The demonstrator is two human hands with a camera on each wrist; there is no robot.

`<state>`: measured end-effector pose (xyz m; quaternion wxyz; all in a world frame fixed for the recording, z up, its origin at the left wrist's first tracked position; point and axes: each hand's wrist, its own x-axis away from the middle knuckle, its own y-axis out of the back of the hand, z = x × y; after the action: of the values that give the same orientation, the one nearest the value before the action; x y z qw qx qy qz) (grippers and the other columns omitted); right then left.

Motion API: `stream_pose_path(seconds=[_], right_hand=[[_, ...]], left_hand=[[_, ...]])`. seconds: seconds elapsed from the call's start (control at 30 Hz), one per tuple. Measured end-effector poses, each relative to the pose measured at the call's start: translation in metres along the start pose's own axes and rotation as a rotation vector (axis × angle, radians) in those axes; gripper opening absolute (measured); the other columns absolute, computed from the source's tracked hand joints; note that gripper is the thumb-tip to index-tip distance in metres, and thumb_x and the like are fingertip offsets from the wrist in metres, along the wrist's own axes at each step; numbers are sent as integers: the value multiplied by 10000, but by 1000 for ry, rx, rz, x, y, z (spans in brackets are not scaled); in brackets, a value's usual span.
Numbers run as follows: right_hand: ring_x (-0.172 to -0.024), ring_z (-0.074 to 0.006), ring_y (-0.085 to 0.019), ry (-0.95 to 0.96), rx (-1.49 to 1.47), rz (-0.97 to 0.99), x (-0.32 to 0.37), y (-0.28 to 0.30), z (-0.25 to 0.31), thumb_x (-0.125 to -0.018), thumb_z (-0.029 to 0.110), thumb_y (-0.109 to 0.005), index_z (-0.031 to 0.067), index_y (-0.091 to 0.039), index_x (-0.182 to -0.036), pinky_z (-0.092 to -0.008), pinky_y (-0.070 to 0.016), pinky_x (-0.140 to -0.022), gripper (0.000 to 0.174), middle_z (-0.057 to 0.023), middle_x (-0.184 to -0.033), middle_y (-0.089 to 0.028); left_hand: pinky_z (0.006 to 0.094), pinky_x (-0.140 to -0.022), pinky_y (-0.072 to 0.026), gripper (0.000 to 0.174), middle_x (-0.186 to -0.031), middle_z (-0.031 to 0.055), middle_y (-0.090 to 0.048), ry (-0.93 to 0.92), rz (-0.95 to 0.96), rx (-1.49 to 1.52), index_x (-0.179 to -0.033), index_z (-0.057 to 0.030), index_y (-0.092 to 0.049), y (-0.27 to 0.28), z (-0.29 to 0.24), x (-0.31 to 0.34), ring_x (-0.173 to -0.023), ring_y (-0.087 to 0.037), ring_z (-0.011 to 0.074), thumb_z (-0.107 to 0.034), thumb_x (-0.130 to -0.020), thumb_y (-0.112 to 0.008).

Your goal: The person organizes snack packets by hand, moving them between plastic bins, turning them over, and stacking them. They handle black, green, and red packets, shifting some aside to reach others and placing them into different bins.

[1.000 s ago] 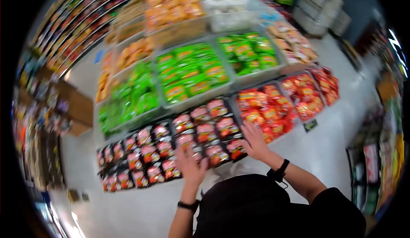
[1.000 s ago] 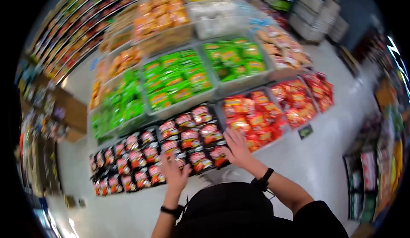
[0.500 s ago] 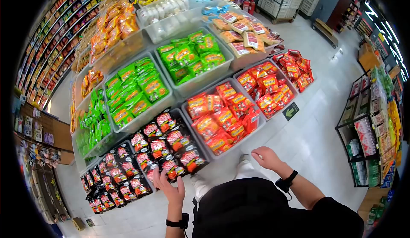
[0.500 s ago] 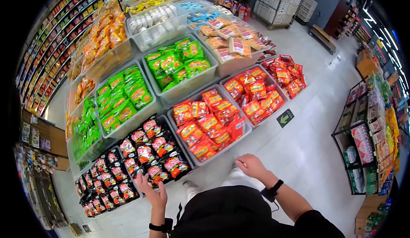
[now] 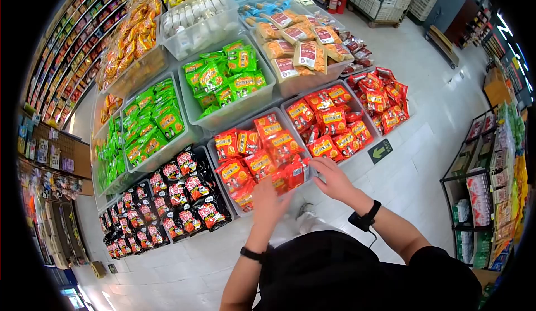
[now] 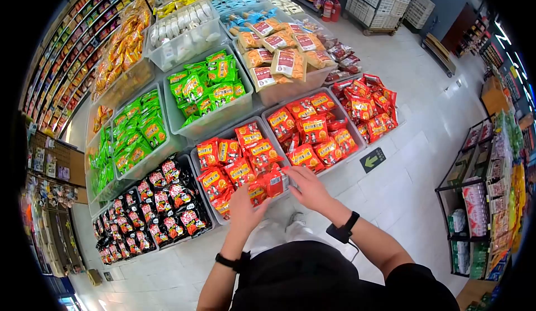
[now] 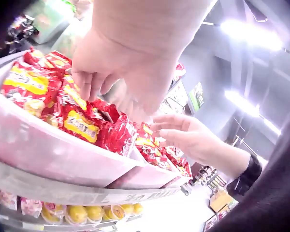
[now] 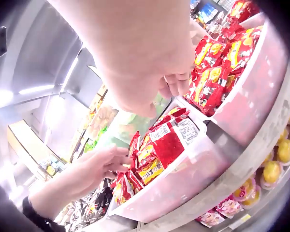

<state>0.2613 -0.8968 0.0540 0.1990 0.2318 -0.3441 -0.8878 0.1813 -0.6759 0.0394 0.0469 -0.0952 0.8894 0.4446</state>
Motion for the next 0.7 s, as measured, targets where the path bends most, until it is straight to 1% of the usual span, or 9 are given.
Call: stream_pose_path(seconds=[0.13, 0.23, 0.33, 0.37, 0.47, 0.5, 0.6, 0.63, 0.7], right_hand=[[-1027, -328, -615, 3, -24, -92, -16, -19, -10, -880, 89, -662, 31, -627, -1189, -403, -505, -903, 315, -161, -1104, -645], [-898, -293, -662, -241, -148, -64, -15, -25, -6, -903, 118, -645, 2, -664, -1068, -393, -519, -781, 202, -137, -910, -671], [-601, -177, -576, -522, -389, -114, -8, -33, -6, -970, 161, -615, 15, -674, -974, -277, -472, -589, 157, -78, -750, -658], [-631, -162, -656, -623, -500, -48, -3, -35, -19, -1001, 341, -580, -2, -672, -964, -316, -491, -534, 357, -104, -749, -667], [-659, -192, -672, -1113, -805, 83, -9, -9, -4, -1014, 516, -471, 36, -671, -1057, -317, -513, -524, 522, -81, -799, -690], [-717, -215, -691, -1216, -851, 84, -11, -6, 3, -989, 636, -411, 81, -621, -1209, -322, -545, -535, 633, -72, -913, -700], [-859, -223, -704, -1185, -1172, 296, -18, 13, 26, -972, 658, -435, 98, -551, -1323, -341, -570, -566, 670, -87, -1071, -686], [-999, -212, -682, -1233, -1254, 498, -24, 19, 25, -952, 607, -546, 116, -532, -1364, -374, -594, -635, 641, -91, -1165, -660], [-1038, -199, -670, -1088, -1289, 462, -19, 4, 12, -948, 467, -630, 95, -532, -1363, -380, -596, -729, 565, -91, -1175, -663]], left_hand=[[482, -888, -459, 787, -1110, 218, -623, 41, 40, -59, -1268, 42, -514, -30, -26, -36, -1023, -590, 394, -426, -715, -823], [483, -877, -454, 703, -1054, 196, -631, 26, 146, -74, -1222, 3, -532, -64, -12, -44, -1002, -588, 380, -342, -689, -834], [467, -892, -446, 611, -1032, 173, -625, 10, 137, -37, -1166, -29, -563, -60, -7, -45, -1004, -573, 367, -239, -659, -830], [463, -892, -444, 598, -1042, 167, -621, -4, 129, -9, -1156, -32, -568, -56, -6, -46, -1004, -569, 365, -224, -652, -826], [455, -873, -451, 545, -1071, 145, -607, -143, 102, 108, -1145, -54, -587, -23, -20, -39, -997, -560, 359, -146, -650, -795], [452, -863, -455, 529, -1080, 137, -601, -209, 84, 149, -1145, -63, -593, -10, -24, -40, -993, -556, 356, -114, -653, -781], [432, -828, -473, 510, -1082, 122, -590, -513, 84, 203, -1163, -90, -611, 10, -25, -25, -982, -556, 338, -6, -670, -713], [424, -865, -495, 508, -1123, 128, -593, -581, 110, 156, -1193, -105, -621, 13, -24, -20, -1041, -568, 336, 33, -710, -699], [424, -915, -491, 493, -1176, 134, -589, -537, 259, 300, -1203, -99, -621, 21, -24, -25, -1091, -570, 338, 8, -732, -721]])
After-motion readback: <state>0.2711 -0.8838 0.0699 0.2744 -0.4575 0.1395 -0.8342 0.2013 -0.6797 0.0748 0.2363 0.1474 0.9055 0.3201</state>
